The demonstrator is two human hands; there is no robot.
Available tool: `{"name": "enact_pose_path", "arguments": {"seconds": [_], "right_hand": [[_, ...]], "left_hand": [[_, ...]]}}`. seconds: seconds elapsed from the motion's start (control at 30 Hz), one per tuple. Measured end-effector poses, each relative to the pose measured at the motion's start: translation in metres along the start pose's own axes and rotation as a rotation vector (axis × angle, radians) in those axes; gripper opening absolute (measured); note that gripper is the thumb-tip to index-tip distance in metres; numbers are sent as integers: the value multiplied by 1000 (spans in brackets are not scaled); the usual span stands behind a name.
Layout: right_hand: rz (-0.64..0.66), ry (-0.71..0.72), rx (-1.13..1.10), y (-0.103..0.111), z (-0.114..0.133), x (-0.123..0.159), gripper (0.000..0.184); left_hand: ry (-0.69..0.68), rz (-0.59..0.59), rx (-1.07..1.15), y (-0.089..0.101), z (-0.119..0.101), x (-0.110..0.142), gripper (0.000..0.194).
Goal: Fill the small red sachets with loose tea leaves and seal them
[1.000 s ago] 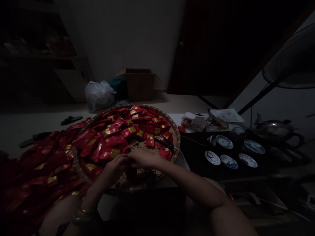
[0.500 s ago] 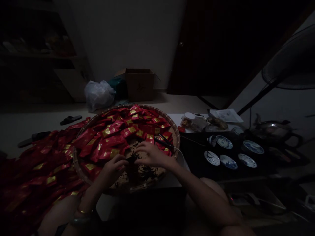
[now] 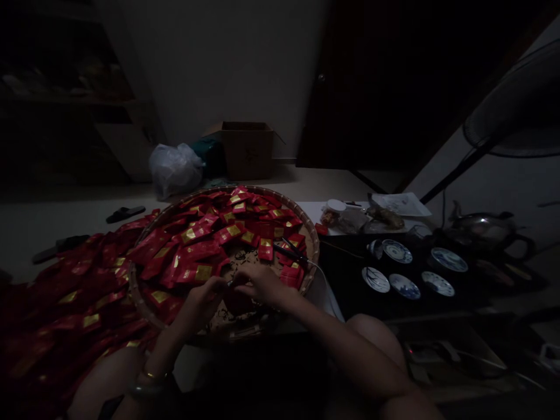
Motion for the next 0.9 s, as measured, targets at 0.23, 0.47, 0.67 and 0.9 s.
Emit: {"name": "enact_pose_path", "arguments": {"seconds": [0.23, 0.47, 0.67, 0.9], "right_hand": [[-72, -399, -357, -8, -16, -5, 16], [46, -416, -452, -10, -11, -14, 19], [12, -417, -492, -5, -12, -27, 21], [-86, -493, -454, -6, -5, -28, 20]], "left_hand": [[274, -89, 209, -5, 5, -5, 36], [560, -94, 377, -8, 9, -10, 23], [635, -194, 530, -15, 3, -11, 39], [925, -67, 724, -23, 2, -8, 50]]}}
Point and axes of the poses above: each hand's wrist, its own x-axis away from the middle knuckle, its own y-axis out of the back of the hand, z = x × y, the point moved 2 cm from there along -x, towards the middle knuckle, and after that the axes turned 5 degrees about -z, right-handed, at the moved point
